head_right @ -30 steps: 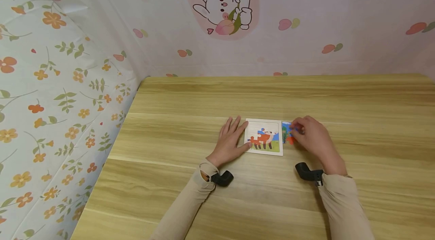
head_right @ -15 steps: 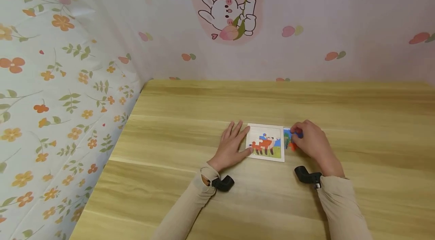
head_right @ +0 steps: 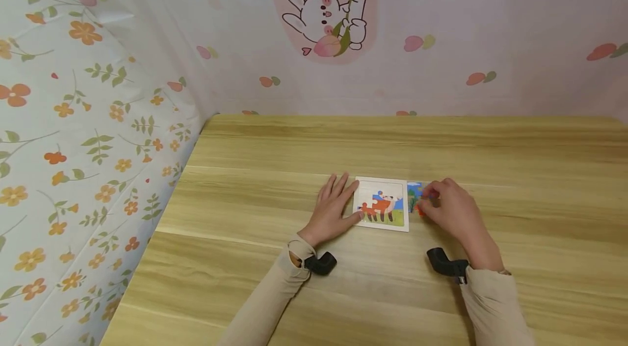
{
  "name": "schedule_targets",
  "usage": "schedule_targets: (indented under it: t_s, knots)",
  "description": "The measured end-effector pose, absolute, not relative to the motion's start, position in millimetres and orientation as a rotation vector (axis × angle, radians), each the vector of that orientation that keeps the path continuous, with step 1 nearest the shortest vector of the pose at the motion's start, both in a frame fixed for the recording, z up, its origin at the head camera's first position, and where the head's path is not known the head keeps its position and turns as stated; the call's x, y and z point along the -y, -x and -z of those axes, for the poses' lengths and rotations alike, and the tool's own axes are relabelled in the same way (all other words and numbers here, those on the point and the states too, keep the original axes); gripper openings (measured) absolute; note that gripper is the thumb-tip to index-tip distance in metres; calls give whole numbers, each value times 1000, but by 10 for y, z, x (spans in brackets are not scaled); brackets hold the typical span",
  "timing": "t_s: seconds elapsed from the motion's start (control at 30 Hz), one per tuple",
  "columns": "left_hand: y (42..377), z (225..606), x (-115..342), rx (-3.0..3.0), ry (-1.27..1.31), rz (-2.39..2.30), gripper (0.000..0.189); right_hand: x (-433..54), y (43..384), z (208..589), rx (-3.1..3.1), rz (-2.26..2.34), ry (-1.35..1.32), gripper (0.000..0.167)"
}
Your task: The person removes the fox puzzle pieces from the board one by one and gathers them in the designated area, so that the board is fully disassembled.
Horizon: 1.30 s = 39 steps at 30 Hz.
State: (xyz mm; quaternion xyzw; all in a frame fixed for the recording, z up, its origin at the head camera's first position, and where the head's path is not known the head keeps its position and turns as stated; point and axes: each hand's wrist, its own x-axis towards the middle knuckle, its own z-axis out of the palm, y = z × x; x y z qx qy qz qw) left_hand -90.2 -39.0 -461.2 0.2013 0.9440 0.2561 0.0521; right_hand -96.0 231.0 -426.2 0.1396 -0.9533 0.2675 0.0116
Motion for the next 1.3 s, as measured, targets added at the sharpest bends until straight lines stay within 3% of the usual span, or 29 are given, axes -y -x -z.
schedule_targets:
  t_s: [0.2,1.3]
  knots:
    - [895,4608,388,-2878,-623,-785,67,-2336,878,4286,3045,-800,-474,23]
    - [888,4583,415,-2864,-624,-800,67,-2329,908,4268,3065,-846,-579,25]
